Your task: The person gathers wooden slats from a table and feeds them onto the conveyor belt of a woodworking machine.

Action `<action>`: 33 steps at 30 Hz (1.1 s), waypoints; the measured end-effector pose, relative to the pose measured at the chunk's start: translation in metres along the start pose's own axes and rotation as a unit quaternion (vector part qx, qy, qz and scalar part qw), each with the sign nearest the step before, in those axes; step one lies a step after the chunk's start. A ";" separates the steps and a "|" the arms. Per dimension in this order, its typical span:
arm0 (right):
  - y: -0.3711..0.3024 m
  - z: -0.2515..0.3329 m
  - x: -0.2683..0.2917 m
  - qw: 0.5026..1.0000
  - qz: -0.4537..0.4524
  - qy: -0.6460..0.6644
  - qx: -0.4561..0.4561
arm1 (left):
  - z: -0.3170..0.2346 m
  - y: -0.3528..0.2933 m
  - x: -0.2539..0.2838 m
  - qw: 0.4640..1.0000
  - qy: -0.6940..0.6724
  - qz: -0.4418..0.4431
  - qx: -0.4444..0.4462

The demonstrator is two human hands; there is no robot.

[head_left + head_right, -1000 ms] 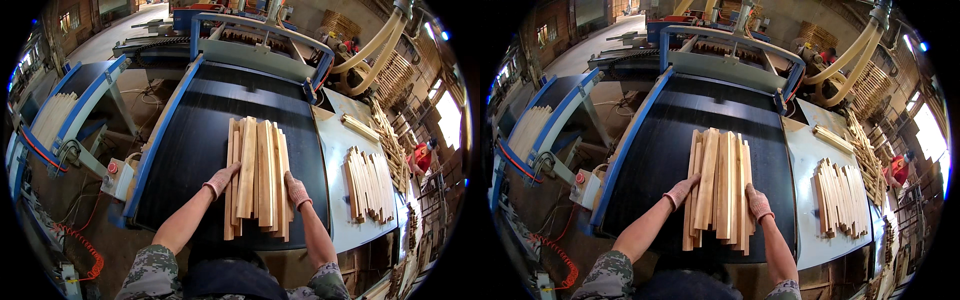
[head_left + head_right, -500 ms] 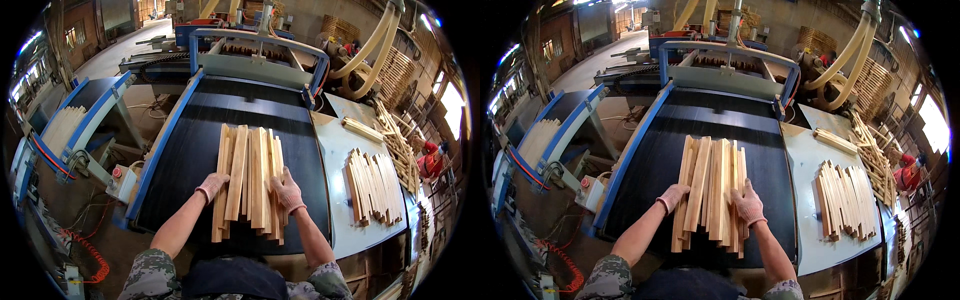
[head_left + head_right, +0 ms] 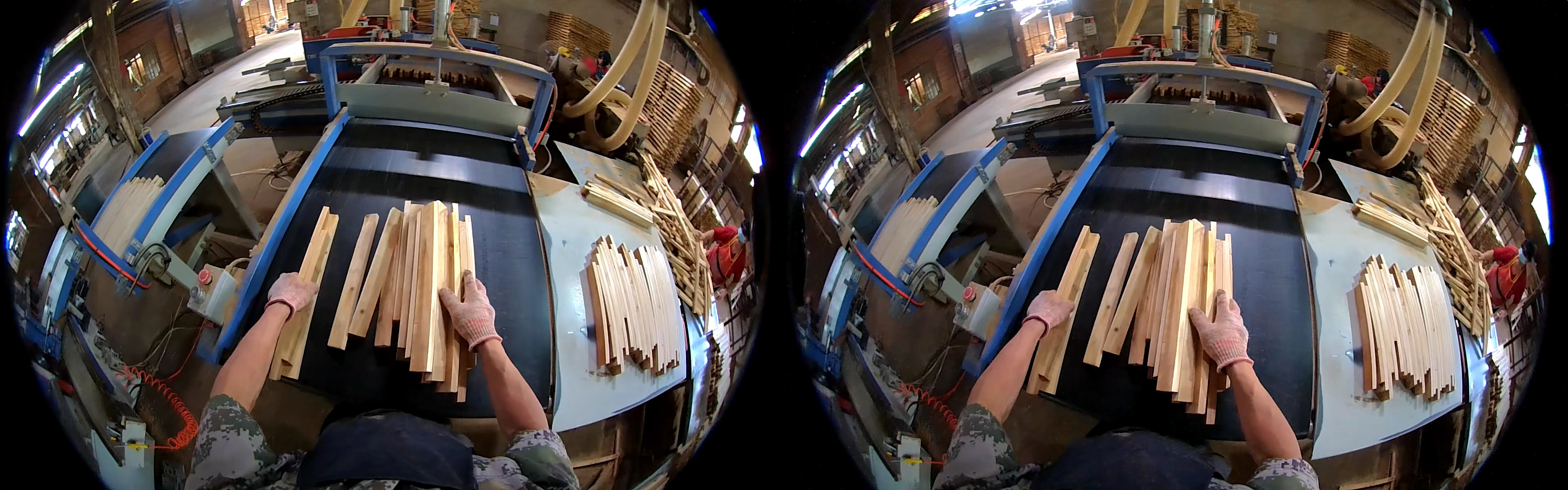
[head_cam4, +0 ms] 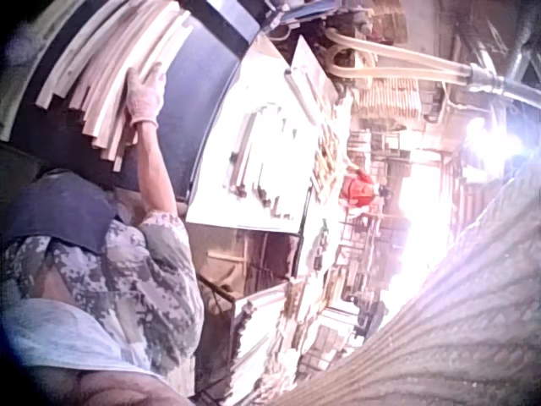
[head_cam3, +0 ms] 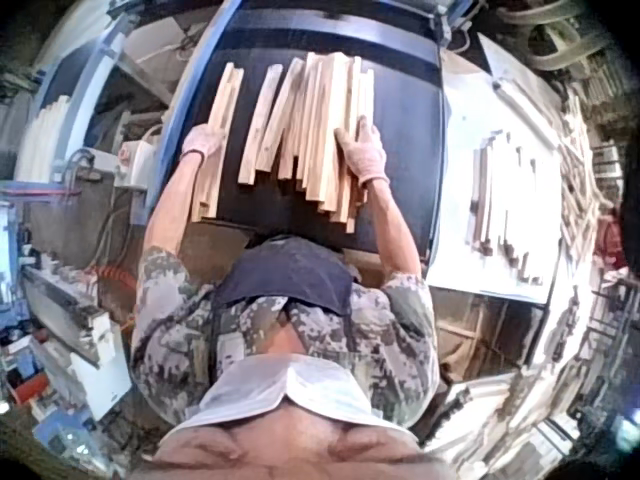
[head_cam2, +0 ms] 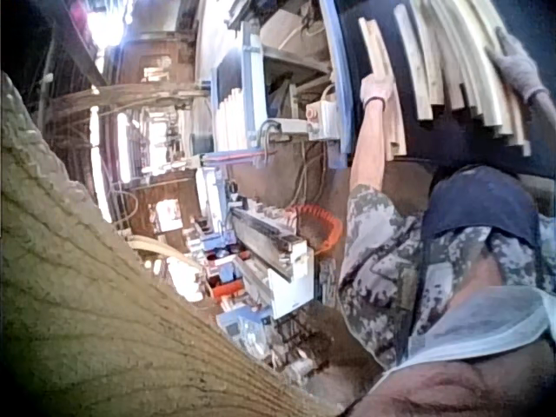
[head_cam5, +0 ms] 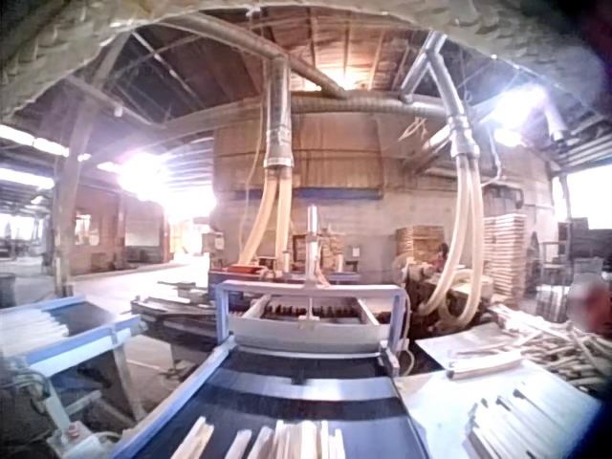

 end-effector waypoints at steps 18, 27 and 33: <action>0.001 -0.005 -0.003 1.000 -0.008 0.009 0.004 | -0.009 -0.036 0.005 0.994 0.079 -0.013 0.077; 0.000 -0.002 -0.002 0.999 -0.019 0.022 0.013 | 0.010 -0.005 0.014 0.997 0.063 -0.023 0.037; -0.002 -0.001 0.002 1.000 -0.019 0.006 0.007 | 0.013 -0.010 0.012 0.981 0.123 -0.149 0.023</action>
Point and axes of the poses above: each hand's wrist, its own y-axis towards the middle knuckle, its own x-axis out of the back of the hand, z = x × y, the point moved 8 cm from there along y, towards the middle knuckle, and after that the axes turned 13 degrees about -y, right-handed, at the moved point
